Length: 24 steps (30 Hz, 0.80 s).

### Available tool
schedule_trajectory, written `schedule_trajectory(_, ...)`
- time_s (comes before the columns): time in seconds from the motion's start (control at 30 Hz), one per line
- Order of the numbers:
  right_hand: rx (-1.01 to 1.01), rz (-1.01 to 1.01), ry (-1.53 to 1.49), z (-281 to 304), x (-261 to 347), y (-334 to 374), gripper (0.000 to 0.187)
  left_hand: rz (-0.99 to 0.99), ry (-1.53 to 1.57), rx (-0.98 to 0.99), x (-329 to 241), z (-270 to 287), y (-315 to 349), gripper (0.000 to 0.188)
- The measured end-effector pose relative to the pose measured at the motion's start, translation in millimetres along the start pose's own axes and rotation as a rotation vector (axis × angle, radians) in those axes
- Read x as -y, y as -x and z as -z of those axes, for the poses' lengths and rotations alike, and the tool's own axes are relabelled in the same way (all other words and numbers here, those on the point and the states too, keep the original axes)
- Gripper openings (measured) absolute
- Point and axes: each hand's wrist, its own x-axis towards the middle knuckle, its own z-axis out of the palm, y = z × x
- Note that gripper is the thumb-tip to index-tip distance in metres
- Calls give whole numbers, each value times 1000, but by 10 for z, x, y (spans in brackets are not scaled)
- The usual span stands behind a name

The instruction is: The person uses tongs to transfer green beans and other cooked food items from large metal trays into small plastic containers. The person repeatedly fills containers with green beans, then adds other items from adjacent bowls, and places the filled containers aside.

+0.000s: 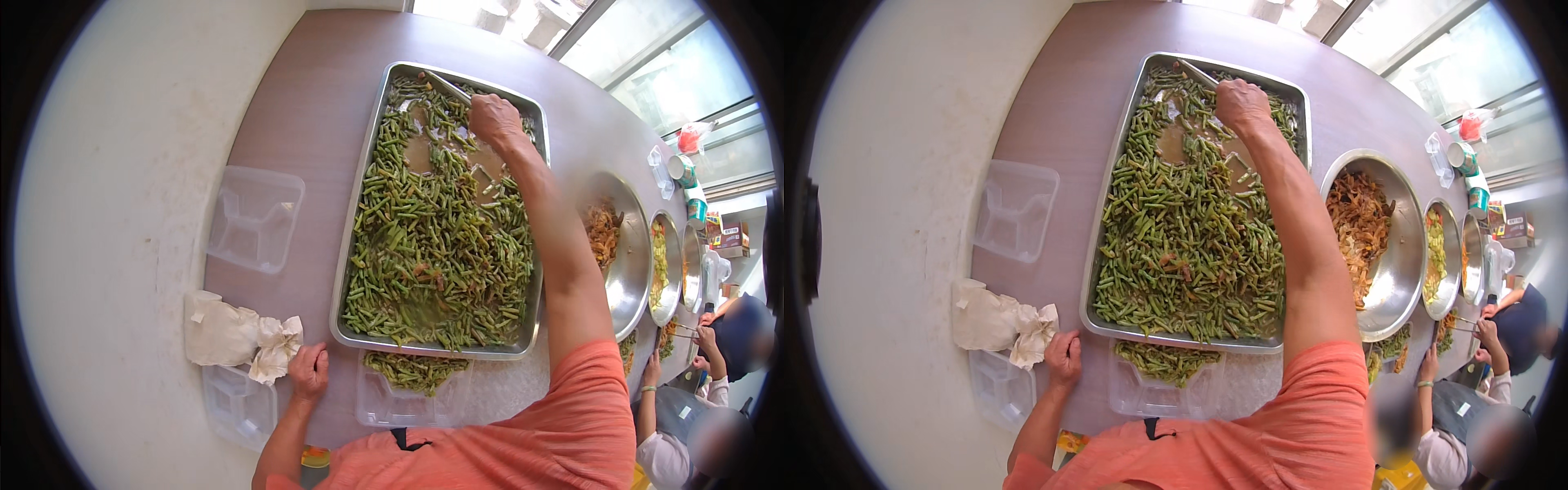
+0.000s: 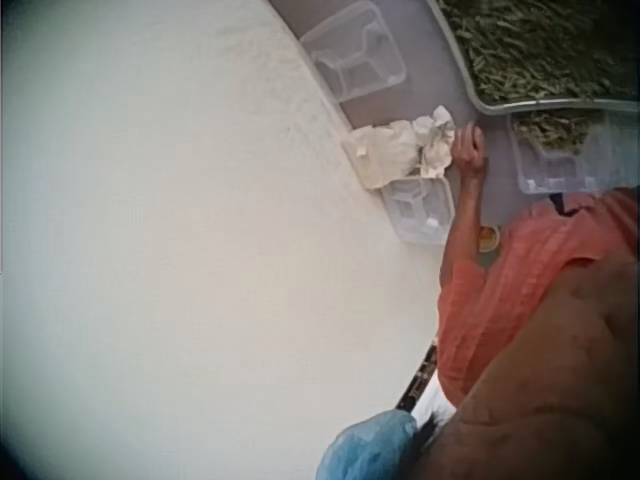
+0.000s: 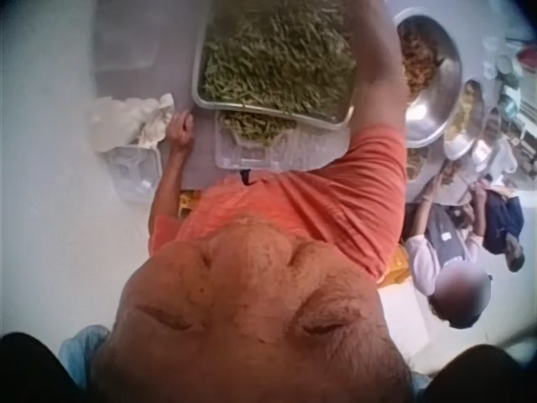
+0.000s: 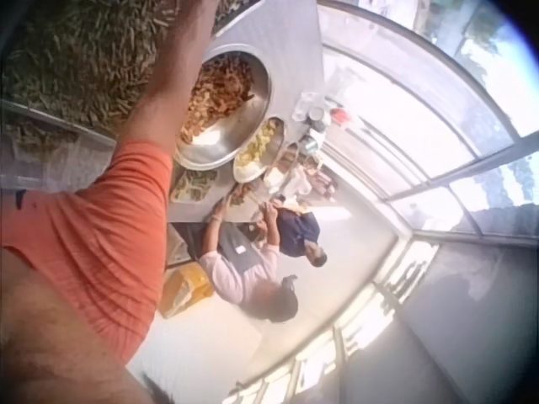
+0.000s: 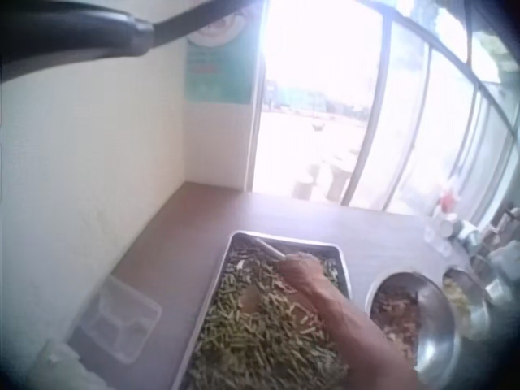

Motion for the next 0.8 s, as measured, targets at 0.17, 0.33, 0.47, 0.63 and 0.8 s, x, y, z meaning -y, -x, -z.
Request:
schedule_trajectory(0.17,-59,7,-332,33,-475,528,22,-79,-12,-31,44,-36,-49,12)
schedule_trajectory(0.33,-16,125,-453,327,-463,1607,21,-40,5,-47,91,-50,23,11)
schedule_trajectory(0.47,55,47,-546,448,-371,2503,23,-27,-10,-36,81,-52,2,12)
schedule_trajectory(0.63,178,-41,-627,471,-199,3363,24,-63,-14,-70,87,-96,27,11)
schedule_trajectory(0.8,299,-50,-780,327,-39,4036,23,-106,-21,-110,123,-115,30,11)
